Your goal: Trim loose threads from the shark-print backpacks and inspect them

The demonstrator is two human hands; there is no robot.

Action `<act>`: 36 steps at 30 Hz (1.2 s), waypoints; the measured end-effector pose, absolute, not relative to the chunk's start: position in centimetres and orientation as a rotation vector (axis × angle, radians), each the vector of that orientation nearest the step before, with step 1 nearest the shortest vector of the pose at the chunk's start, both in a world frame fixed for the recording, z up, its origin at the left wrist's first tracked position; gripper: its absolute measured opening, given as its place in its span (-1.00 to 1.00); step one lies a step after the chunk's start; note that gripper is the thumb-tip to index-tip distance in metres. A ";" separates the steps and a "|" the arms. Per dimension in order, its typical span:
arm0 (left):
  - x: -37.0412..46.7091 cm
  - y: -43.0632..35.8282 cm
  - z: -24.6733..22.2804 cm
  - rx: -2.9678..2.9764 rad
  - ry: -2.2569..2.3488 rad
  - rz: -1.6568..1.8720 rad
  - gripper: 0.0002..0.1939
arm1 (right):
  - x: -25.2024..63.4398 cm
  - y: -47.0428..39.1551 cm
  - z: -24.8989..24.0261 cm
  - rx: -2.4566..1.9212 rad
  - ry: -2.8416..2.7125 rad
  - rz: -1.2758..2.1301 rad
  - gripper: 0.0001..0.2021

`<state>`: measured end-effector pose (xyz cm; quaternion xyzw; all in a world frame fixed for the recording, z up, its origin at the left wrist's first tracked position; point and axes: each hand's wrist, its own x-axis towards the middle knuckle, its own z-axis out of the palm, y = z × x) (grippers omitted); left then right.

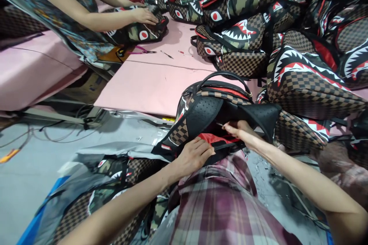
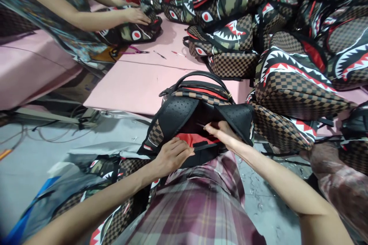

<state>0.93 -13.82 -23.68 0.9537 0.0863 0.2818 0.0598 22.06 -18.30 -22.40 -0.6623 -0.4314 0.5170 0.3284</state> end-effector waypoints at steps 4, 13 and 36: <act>1.6 -14.1 -22.3 2.923 0.577 0.602 -0.87 | 22.2 -18.6 -22.1 -1.727 -0.972 1.287 -0.70; 5.2 -12.9 -19.5 2.948 0.698 -0.265 -0.78 | 22.8 -20.1 -22.0 -1.897 -1.055 1.115 -0.73; 0.7 -15.6 -22.0 2.887 0.283 0.594 -0.82 | 23.6 -20.7 -18.8 -2.194 -1.624 1.030 -0.82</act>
